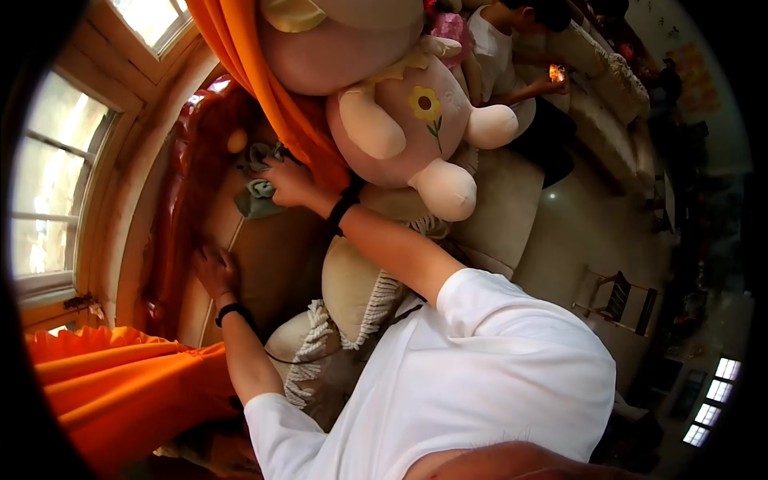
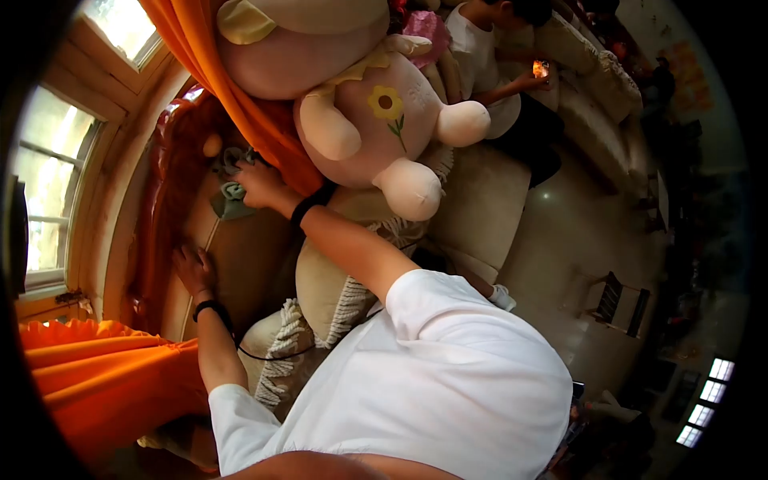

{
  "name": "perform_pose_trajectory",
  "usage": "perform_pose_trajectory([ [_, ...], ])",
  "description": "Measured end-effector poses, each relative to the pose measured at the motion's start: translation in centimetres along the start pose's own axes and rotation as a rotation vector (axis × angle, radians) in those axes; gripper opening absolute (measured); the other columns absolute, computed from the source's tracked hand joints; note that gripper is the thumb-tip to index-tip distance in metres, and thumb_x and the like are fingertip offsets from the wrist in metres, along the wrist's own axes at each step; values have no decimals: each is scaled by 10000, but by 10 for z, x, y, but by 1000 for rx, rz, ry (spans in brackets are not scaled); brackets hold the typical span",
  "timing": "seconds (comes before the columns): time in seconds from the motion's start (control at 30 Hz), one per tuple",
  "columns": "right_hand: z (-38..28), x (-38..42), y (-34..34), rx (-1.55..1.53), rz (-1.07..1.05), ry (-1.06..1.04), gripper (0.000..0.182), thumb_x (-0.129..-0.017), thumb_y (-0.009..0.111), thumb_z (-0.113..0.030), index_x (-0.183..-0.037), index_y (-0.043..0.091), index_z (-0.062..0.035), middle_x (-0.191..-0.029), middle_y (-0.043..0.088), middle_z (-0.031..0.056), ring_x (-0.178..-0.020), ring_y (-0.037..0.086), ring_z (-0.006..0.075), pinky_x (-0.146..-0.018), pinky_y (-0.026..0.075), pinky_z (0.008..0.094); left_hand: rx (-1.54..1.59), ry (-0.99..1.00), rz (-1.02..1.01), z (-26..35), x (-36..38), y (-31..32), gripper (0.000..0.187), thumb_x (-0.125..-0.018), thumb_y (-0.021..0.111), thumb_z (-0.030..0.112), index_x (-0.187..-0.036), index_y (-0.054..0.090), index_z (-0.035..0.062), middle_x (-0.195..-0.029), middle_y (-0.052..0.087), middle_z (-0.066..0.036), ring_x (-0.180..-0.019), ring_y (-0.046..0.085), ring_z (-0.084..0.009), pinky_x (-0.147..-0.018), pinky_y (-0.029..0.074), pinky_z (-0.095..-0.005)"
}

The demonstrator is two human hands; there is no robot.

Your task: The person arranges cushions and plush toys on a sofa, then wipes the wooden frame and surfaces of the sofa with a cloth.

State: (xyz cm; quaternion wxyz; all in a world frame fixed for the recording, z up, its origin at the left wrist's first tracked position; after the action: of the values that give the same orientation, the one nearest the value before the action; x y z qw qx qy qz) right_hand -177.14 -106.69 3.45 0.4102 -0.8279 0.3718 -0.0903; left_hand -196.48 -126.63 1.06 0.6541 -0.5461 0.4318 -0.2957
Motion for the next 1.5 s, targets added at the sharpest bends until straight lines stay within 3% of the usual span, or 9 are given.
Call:
perform_pose_trajectory([
  [0.2,11,-31,-6,-164,-7,-92,628,-671,578,-21,-1261,627,-231,-1335,525,193,-1165,525,410,-1000,439,464,127,17,-3,6,0,-3,395,-873,500,289,-1180,530,44,-1135,510,-234,-1083,490,-419,-899,412,-516],
  [0.33,9,-45,4,76,53,-62,626,-681,586,-37,-1276,613,-228,-1377,489,206,-1168,526,404,-1025,423,455,76,4,-12,2,-3,0,397,-864,504,288,-1185,527,55,-1139,504,-236,-1096,477,-426,-896,413,-527],
  [0.67,10,-46,7,-16,23,-82,576,-685,617,-64,-1238,632,-226,-1325,520,173,-1151,525,418,-1000,447,449,83,28,61,6,0,-7,413,-871,497,311,-1178,516,35,-1152,508,-248,-1084,481,-430,-897,413,-521],
  [0.77,-5,-25,10,166,61,-41,590,-691,632,-69,-1257,620,-234,-1301,514,158,-1105,548,410,-969,472,470,72,18,40,8,2,-9,402,-877,493,313,-1162,516,30,-1138,513,-247,-1076,488,-425,-887,415,-521],
  [0.93,-48,40,28,109,-139,-119,657,-692,674,-86,-1317,572,-261,-1342,463,137,-1120,537,407,-921,499,527,107,10,-9,1,0,-1,390,-884,489,319,-1139,520,25,-1145,515,-239,-1081,488,-419,-898,407,-518],
  [1.07,-29,9,18,82,-164,-191,655,-680,664,-54,-1301,584,-246,-1325,489,121,-1128,527,414,-938,490,523,62,21,31,1,-1,-1,400,-882,487,327,-1133,524,18,-1172,507,-245,-1086,483,-426,-905,406,-520],
  [1.2,-4,-40,15,172,-11,-17,573,-686,643,-79,-1245,614,-205,-1311,506,116,-1125,527,400,-917,499,512,33,12,42,-1,0,0,403,-883,480,331,-1133,522,19,-1197,499,-250,-1098,480,-427,-918,405,-514],
  [1.4,-20,-21,22,246,-19,54,583,-676,664,-92,-1247,609,-199,-1308,498,134,-1111,536,397,-880,522,497,74,-3,-32,1,0,0,408,-876,484,327,-1146,511,23,-1185,501,-250,-1090,485,-436,-910,409,-516],
  [1.5,-48,28,23,99,-40,-94,626,-664,696,-92,-1270,598,-211,-1316,483,137,-1113,536,403,-865,531,495,66,-2,18,0,-1,-2,396,-870,491,326,-1126,512,24,-1170,506,-246,-1073,493,-433,-898,413,-518],
])
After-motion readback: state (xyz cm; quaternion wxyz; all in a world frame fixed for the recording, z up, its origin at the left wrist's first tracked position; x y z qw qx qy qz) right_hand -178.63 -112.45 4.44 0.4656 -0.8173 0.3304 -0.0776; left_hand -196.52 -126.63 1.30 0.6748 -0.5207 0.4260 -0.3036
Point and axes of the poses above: each hand's wrist, its own x-axis away from the middle knuckle, its own y-axis out of the palm, z = x × y, the point moved 6 cm from there along -x, towards the middle knuckle
